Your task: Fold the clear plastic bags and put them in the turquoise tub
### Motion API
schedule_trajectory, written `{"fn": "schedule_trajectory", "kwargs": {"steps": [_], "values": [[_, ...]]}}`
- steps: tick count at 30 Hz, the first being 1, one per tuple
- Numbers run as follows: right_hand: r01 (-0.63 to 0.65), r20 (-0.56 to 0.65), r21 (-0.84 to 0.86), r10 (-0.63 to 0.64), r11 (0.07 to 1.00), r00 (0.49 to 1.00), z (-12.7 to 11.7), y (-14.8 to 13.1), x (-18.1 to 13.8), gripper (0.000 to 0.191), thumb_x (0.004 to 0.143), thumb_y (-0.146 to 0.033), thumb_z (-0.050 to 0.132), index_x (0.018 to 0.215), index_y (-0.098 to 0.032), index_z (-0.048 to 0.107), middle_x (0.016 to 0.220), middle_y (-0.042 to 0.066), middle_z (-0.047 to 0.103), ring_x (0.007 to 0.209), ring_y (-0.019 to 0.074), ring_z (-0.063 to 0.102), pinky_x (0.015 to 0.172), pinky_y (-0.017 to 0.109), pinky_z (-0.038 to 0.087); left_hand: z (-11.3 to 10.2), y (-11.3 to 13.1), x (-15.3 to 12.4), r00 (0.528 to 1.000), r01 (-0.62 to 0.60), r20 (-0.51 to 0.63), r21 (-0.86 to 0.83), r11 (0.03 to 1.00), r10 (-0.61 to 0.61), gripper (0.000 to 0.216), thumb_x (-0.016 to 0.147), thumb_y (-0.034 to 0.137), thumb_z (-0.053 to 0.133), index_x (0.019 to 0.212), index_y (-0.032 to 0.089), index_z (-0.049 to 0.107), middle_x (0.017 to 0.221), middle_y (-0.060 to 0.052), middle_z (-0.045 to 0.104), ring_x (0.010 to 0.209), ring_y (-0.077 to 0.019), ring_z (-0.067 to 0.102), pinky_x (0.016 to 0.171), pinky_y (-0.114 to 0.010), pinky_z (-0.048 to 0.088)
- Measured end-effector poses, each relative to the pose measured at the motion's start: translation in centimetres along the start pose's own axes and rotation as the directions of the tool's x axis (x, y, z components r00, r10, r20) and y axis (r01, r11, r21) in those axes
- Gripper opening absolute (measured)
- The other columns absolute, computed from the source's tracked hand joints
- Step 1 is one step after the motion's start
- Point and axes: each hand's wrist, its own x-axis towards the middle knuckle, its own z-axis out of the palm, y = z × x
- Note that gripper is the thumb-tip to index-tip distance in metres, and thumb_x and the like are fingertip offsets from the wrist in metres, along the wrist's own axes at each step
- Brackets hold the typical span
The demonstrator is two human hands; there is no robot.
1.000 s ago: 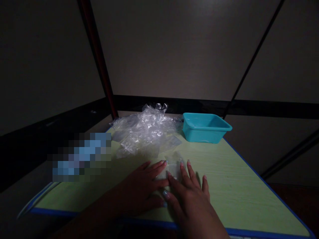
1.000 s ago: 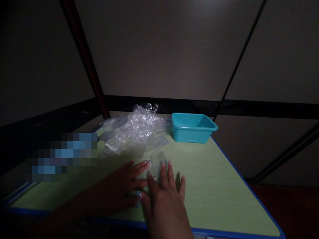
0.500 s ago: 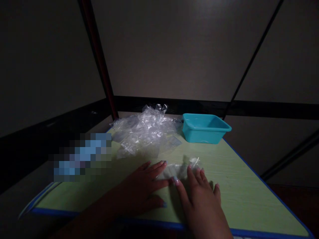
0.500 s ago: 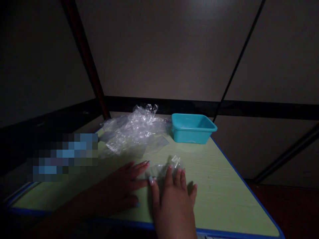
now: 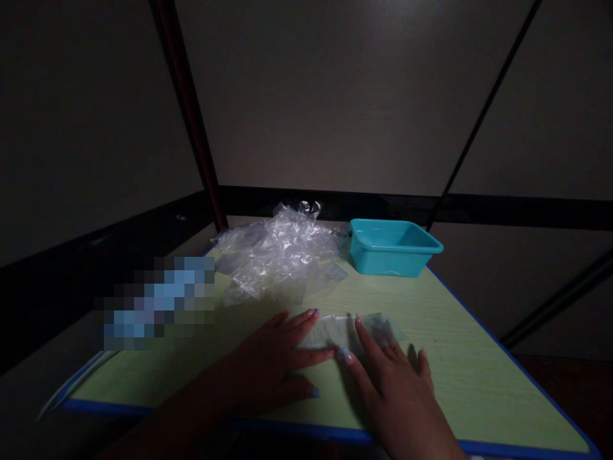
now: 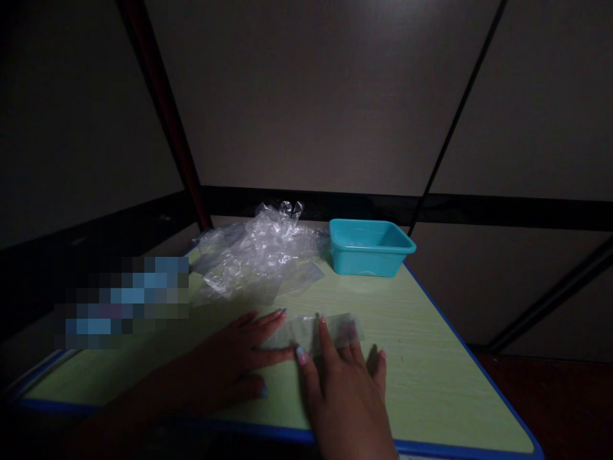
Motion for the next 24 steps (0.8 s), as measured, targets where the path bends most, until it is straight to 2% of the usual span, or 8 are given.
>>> {"fn": "schedule_trajectory", "kwargs": {"steps": [5,9,16,18,22,24], "values": [[0.005,-0.033,-0.021,-0.006,1.0,0.999,0.6,1.5,0.1,0.057,0.09,-0.048,0.032,0.136,-0.017,0.043,0.141,0.011,0.038,0.134,0.0317,0.027,0.105,0.064,0.014,0.0,0.0,0.0,1.0,-0.003,-0.012,-0.006,1.0,0.003,0.057,0.09,0.057,0.04,0.142,0.04,0.024,0.153,-0.005,0.011,0.138,-0.0322,0.016,0.107,-0.052,0.021],[0.015,-0.05,-0.045,-0.017,0.999,0.999,1.0,2.5,0.2,0.057,0.09,-0.045,0.031,0.136,-0.014,0.042,0.144,0.01,0.033,0.135,0.0306,0.024,0.105,0.063,0.018,0.2,-0.1,0.0,1.0,-0.013,-0.023,-0.009,1.0,0.013,0.056,0.09,0.056,0.041,0.142,0.04,0.024,0.153,-0.005,0.01,0.137,-0.0325,0.017,0.107,-0.052,0.021],[-0.056,-0.007,-0.06,0.056,0.997,0.998,1.0,3.6,0.2,0.056,0.09,-0.041,0.026,0.137,-0.014,0.039,0.145,0.008,0.03,0.136,0.0269,0.02,0.106,0.061,0.018,-0.1,0.1,0.1,1.0,0.014,0.016,-0.011,1.0,-0.014,0.055,0.091,0.057,0.039,0.141,0.042,0.024,0.153,-0.005,0.009,0.138,-0.0318,0.015,0.107,-0.054,0.021],[-0.055,-0.024,-0.044,0.054,0.998,0.998,0.8,3.7,0.1,0.055,0.09,-0.041,0.027,0.139,-0.016,0.037,0.145,0.008,0.029,0.136,0.0275,0.019,0.105,0.061,0.019,-0.1,0.1,0.1,1.0,0.015,0.015,-0.01,1.0,-0.015,0.055,0.091,0.057,0.039,0.141,0.041,0.024,0.153,-0.006,0.01,0.138,-0.0317,0.015,0.107,-0.054,0.021],[0.054,-0.038,0.018,-0.053,0.998,0.998,0.5,3.6,-0.4,0.054,0.09,-0.046,0.031,0.142,-0.03,0.027,0.145,0.007,0.03,0.136,0.0295,0.018,0.103,0.065,0.018,-0.1,0.2,0.0,1.0,0.007,-0.005,-0.016,1.0,-0.007,0.055,0.09,0.057,0.04,0.141,0.04,0.026,0.153,-0.007,0.011,0.137,-0.0335,0.017,0.107,-0.053,0.021],[0.057,-0.034,0.019,-0.056,0.998,0.998,0.5,3.7,-0.6,0.056,0.09,-0.048,0.033,0.142,-0.032,0.026,0.145,0.007,0.031,0.136,0.0298,0.017,0.103,0.065,0.018,-0.1,0.2,0.0,1.0,0.01,-0.002,-0.016,1.0,-0.01,0.055,0.091,0.056,0.04,0.141,0.04,0.026,0.153,-0.007,0.011,0.137,-0.0333,0.017,0.107,-0.053,0.021]]}}
